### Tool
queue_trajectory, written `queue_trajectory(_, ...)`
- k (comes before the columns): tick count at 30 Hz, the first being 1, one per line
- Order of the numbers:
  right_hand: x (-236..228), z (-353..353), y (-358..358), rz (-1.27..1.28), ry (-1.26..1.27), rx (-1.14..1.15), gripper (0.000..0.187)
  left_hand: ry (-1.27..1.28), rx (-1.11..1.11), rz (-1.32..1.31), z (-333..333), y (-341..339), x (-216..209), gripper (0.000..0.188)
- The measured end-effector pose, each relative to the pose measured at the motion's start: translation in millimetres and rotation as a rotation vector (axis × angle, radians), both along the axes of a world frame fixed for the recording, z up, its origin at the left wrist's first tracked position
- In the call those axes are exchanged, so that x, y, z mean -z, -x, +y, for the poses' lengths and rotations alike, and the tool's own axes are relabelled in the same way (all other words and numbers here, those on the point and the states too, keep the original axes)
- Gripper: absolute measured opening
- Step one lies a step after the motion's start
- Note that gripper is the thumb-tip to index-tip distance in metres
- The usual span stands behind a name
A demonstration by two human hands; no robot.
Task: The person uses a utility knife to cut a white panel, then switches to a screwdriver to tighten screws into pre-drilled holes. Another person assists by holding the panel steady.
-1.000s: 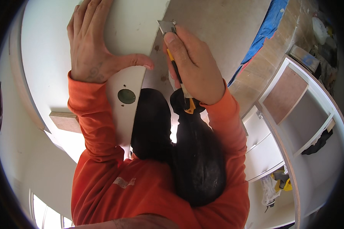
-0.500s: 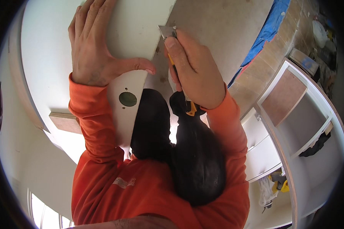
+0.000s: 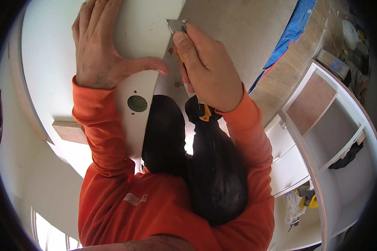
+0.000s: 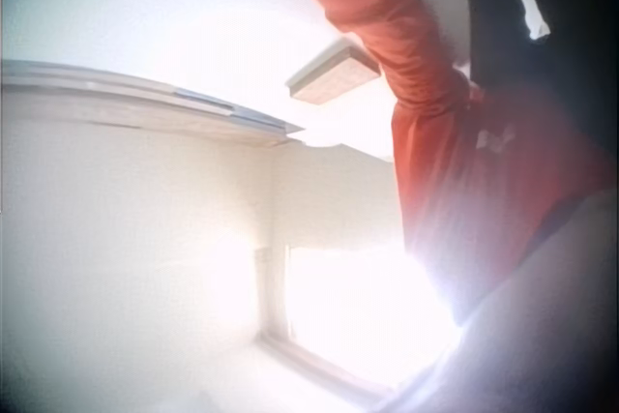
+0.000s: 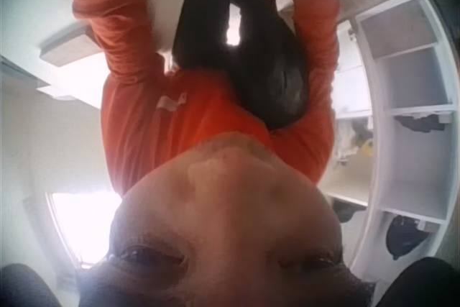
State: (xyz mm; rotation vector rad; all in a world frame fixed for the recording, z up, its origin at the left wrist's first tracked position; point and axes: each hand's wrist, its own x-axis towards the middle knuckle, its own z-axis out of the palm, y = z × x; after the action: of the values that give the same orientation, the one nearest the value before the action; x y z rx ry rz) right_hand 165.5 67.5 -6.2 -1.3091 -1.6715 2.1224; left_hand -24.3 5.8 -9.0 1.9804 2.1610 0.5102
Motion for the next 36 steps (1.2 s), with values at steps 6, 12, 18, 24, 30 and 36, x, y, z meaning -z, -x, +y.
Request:
queue_trajectory(6,-5,-5,-6,-0.028,-0.018,-0.018,0.034,0.061,-0.019,-0.001,0,-2,-6,0.14)
queue_trajectory(12,-5,-3,-1,-0.003,-0.074,-0.003,0.034,0.01,0.006,0.002,-1,1,-1,0.138)
queue_trajectory(18,-4,0,1,-0.02,-0.013,-0.009,0.034,0.135,-0.048,-0.013,3,-4,-15,0.138)
queue_trajectory(24,-10,-6,-6,-0.037,0.016,0.01,0.034,-0.055,-0.007,0.039,0,-3,4,0.108)
queue_trajectory(30,-5,-15,-14,0.036,0.004,0.287,0.028,-0.265,0.148,-0.282,2,-19,-1,0.045)
queue_trajectory(36,0,-7,-10,0.051,-0.02,0.197,0.025,-0.291,0.222,-0.263,9,-16,10,0.021)
